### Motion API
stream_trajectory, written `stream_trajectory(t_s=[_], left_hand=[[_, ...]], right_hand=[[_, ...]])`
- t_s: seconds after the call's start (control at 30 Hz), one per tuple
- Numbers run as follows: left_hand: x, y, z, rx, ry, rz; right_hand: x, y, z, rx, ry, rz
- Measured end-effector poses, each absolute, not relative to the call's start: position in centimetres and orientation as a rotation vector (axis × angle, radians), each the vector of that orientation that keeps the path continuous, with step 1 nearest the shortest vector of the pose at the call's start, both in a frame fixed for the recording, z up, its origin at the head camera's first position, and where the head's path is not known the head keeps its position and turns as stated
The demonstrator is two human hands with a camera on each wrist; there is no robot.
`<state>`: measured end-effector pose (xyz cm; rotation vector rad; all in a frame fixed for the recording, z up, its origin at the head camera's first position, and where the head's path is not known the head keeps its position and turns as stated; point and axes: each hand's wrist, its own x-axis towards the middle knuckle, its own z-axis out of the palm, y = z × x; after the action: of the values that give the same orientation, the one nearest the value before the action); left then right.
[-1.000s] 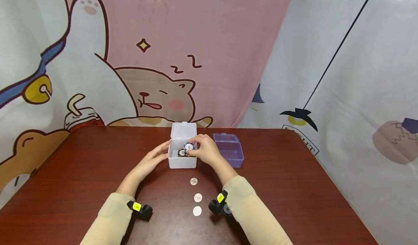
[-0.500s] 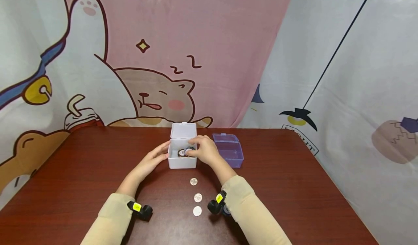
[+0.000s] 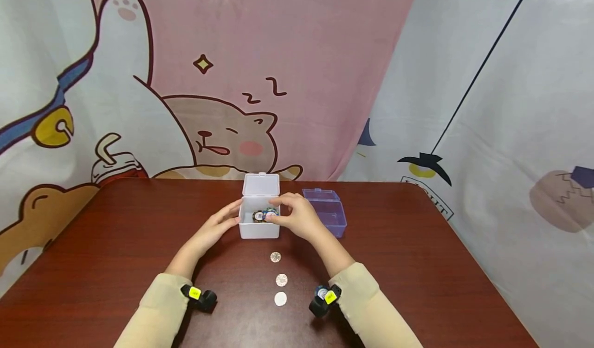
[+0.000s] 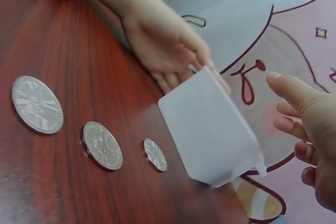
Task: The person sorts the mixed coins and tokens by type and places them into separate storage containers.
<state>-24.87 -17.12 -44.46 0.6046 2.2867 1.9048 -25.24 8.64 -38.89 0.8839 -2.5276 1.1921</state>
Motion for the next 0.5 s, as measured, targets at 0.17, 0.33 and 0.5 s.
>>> stream_trajectory(t_s=[0.17, 0.33, 0.5], left_hand=[[-23.8, -16.8, -42.8, 0.603, 2.296, 1.879], [-23.4, -16.7, -42.2, 0.593, 2.305, 1.870], [-23.4, -16.8, -42.3, 0.595, 2.295, 1.880]], right_hand=[[-23.8, 9.6, -38.7, 0.925, -2.487, 1.239], [-22.5, 10.7, -38.9, 0.986, -2.444, 1.257], [-21.2, 11.7, -39.1, 1.035, -2.444, 1.236]])
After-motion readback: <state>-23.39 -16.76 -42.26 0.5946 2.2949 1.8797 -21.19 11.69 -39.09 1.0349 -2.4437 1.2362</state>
